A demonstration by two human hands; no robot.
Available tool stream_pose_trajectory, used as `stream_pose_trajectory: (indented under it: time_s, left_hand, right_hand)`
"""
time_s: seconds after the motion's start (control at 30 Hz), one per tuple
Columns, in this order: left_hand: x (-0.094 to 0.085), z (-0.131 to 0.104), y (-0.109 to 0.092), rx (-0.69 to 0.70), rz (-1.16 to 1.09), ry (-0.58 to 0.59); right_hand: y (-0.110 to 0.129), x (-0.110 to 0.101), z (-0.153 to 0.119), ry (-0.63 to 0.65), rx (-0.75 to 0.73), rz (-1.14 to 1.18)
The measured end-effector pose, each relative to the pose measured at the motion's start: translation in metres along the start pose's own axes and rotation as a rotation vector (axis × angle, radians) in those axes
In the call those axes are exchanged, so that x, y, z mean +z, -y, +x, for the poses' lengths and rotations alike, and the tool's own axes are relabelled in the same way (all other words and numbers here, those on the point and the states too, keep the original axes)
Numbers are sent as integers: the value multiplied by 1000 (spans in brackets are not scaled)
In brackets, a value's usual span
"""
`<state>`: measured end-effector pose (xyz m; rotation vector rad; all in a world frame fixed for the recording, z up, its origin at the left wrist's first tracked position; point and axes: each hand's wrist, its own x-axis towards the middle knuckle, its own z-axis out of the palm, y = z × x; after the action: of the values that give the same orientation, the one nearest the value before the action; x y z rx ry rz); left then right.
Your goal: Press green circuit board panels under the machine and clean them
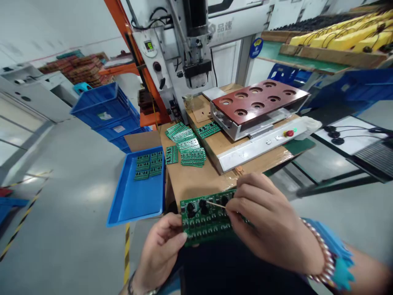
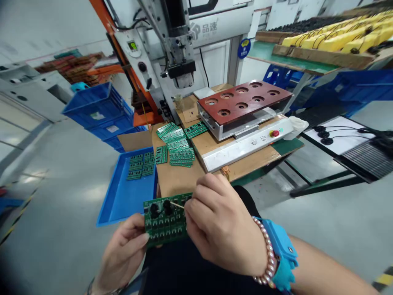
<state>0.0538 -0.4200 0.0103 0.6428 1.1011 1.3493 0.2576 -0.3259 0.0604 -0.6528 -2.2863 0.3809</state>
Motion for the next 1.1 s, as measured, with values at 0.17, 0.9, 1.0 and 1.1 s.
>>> stream_pose_trajectory:
  time_s: [0.17, 0.9, 1.0, 1.1]
  left_hand:
    - [-1, 1, 2, 2, 9, 3]
    - [-2, -2, -1, -26, -35, -22]
    - [0, 0, -3, -27, -52, -37]
    - [1, 1, -4, -31, -55, -39]
  right_hand:
    - [0, 0, 1, 8, -6, -10]
    - [4, 0, -2, 69, -18, 4]
    - [3, -1, -1, 51, -25, -2]
    - [2, -2, -1, 37, -33, -7]
